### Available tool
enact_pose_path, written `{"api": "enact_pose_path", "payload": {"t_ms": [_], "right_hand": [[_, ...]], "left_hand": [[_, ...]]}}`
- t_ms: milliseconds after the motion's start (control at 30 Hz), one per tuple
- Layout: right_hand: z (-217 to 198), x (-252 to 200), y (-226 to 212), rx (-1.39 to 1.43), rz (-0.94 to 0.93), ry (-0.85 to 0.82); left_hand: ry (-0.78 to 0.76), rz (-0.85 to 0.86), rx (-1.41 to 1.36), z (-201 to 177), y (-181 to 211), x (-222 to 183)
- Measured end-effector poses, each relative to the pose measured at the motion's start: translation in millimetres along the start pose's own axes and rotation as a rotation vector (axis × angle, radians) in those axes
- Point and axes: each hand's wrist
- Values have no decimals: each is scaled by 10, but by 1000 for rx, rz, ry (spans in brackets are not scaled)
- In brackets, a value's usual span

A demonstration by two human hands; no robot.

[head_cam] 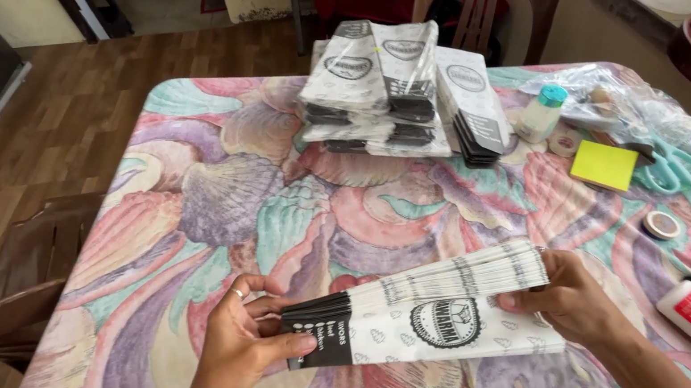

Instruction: Counting and packaging paper food wrappers into plastic bags

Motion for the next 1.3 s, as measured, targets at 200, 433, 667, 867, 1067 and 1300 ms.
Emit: {"api": "enact_pose_path", "payload": {"t_ms": [200, 433, 667, 867, 1067, 1300], "right_hand": [[799, 662, -312, -56, 63, -100], [2103, 2400, -1140, -581, -157, -123], [3071, 3620, -1443, -647, 96, -231], [3098, 4934, -1215, -823, 194, -313], [3154, 5293, -923, -1438, 124, -76], [3568, 3672, -902, -1784, -353, -170]], "left_hand": [[125, 101, -2, -672, 428, 1], [242, 463, 22, -1595, 1240, 391], [289, 304, 58, -2375, 1671, 1366], [289, 240, -48, -2378, 1680, 2020], [333, 34, -91, -2326, 1534, 2648], [417, -32, 105, -2104, 1641, 2609]]}}
Point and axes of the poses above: each hand's wrist, its own x-axis towards the middle knuckle, its own z-axis out of the palm, y = z × x, and after that the axes turned 10 degrees about -x, right-handed
